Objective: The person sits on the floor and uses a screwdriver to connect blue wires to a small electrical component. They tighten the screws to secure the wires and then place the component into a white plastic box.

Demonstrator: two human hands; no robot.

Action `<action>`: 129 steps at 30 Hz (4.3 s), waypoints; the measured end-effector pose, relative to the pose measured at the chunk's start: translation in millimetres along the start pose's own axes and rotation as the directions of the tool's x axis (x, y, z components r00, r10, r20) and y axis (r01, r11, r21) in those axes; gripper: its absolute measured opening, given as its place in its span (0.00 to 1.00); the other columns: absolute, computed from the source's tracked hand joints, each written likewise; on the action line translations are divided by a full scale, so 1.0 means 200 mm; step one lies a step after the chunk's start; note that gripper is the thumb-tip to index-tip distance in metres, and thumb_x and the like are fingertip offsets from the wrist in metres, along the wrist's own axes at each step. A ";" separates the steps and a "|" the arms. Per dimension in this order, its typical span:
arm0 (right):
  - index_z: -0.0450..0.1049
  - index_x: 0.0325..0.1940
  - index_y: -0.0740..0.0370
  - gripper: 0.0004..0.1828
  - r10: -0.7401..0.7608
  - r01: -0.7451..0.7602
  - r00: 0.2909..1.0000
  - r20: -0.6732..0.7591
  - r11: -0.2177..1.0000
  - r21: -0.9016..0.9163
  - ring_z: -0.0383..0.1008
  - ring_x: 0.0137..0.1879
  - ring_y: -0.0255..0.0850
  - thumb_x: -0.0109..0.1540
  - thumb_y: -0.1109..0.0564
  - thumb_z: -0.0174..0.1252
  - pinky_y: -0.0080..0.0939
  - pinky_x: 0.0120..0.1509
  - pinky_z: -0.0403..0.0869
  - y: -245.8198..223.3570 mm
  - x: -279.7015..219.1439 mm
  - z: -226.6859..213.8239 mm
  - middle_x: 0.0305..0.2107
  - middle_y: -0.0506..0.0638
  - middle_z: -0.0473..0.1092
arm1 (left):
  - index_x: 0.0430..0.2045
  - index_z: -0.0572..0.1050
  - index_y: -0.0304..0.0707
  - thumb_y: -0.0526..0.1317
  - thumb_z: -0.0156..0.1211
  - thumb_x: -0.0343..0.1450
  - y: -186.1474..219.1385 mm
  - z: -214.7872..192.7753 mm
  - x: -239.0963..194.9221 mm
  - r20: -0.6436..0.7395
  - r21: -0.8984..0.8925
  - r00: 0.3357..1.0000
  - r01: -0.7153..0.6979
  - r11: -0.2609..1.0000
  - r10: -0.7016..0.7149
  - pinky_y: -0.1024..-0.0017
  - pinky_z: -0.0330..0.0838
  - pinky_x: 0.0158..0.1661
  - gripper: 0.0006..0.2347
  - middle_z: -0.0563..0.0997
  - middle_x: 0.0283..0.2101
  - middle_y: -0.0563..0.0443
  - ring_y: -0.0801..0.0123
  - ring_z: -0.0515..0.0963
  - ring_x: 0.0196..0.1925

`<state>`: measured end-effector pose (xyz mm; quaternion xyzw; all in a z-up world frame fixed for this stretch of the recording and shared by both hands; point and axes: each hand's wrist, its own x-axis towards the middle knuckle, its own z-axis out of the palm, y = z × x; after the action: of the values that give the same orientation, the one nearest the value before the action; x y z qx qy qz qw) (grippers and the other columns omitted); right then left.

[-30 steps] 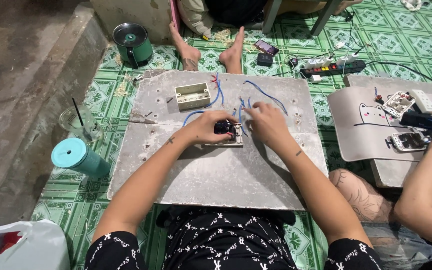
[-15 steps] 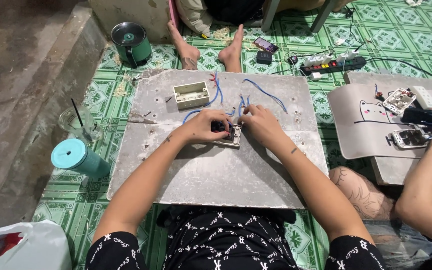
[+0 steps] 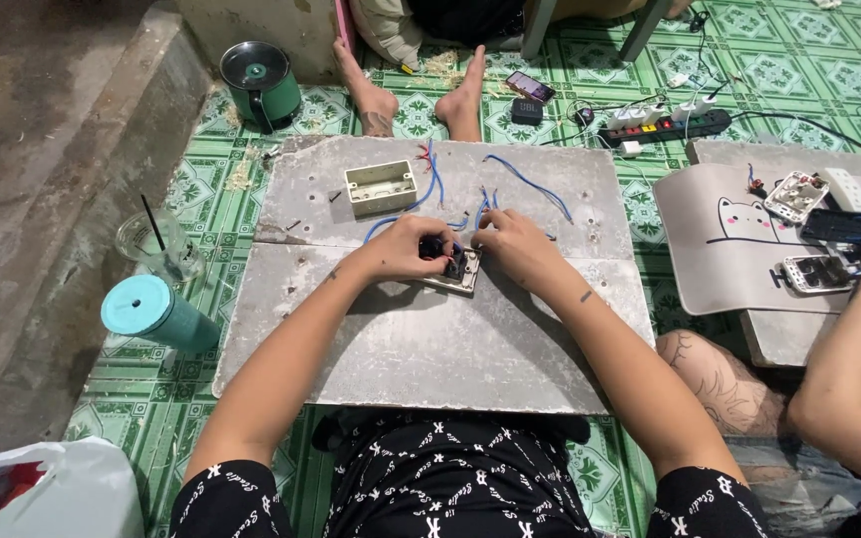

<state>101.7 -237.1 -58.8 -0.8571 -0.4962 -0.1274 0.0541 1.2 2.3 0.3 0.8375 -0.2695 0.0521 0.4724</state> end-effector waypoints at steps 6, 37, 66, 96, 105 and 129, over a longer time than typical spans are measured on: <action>0.78 0.44 0.48 0.08 -0.083 0.085 0.994 -0.071 0.996 0.028 0.77 0.52 0.54 0.62 0.59 0.60 0.48 0.50 0.76 0.02 0.00 0.06 0.46 0.50 0.70 | 0.23 0.76 0.42 0.37 0.65 0.61 0.02 -0.01 0.00 0.024 -0.015 0.994 0.105 0.994 -0.105 0.61 0.75 0.42 0.04 0.84 0.30 0.45 0.54 0.82 0.35; 0.77 0.45 0.59 0.08 -0.155 0.155 0.988 0.011 0.988 0.017 0.77 0.54 0.54 0.64 0.65 0.55 0.46 0.50 0.77 0.04 0.02 0.04 0.44 0.53 0.75 | 0.35 0.78 0.42 0.38 0.61 0.61 0.01 -0.04 0.00 -0.019 0.007 0.972 0.236 0.972 -0.236 0.55 0.74 0.47 0.11 0.84 0.36 0.41 0.47 0.82 0.44; 0.67 0.44 0.54 0.01 -0.100 0.172 0.954 -0.282 0.954 0.246 0.73 0.31 0.56 0.69 0.59 0.51 0.49 0.33 0.74 -0.27 -0.02 -0.39 0.32 0.51 0.66 | 0.68 0.58 0.40 0.38 0.74 0.61 -0.31 -0.19 -0.03 -0.506 0.384 0.826 0.474 0.792 -0.248 0.35 0.51 0.64 0.39 0.69 0.62 0.30 0.32 0.62 0.67; 0.71 0.60 0.57 0.22 0.198 -0.188 0.980 0.001 0.929 0.317 0.74 0.60 0.52 0.65 0.45 0.58 0.52 0.58 0.77 -0.19 -0.02 -0.19 0.54 0.52 0.70 | 0.54 0.72 0.49 0.44 0.79 0.58 -0.23 -0.05 0.00 -0.513 0.150 0.826 0.352 0.924 -0.232 0.53 0.70 0.58 0.29 0.80 0.49 0.43 0.47 0.77 0.57; 0.77 0.56 0.55 0.21 0.238 -0.255 0.966 0.098 0.935 0.248 0.75 0.59 0.58 0.62 0.47 0.61 0.56 0.59 0.75 -0.09 -0.07 -0.36 0.53 0.57 0.71 | 0.52 0.72 0.41 0.36 0.71 0.65 0.03 -0.17 0.00 -0.509 0.267 0.858 0.232 0.935 -0.067 0.41 0.62 0.62 0.21 0.70 0.59 0.33 0.34 0.70 0.63; 0.54 0.78 0.35 0.36 0.741 -0.744 0.668 0.074 0.665 0.065 0.56 0.70 0.56 0.64 0.35 0.46 0.63 0.66 0.66 -0.37 -0.97 -0.49 0.68 0.53 0.57 | 0.30 0.80 0.24 0.31 0.53 0.74 0.07 0.06 -1.11 -0.703 0.571 0.685 0.383 0.726 0.192 0.61 0.80 0.48 0.08 0.84 0.33 0.35 0.53 0.84 0.39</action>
<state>-70.5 -383.1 -20.4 -0.9839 -0.1104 -0.0544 0.1292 -196.0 76.3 -71.0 0.8726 0.0253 0.4449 0.2001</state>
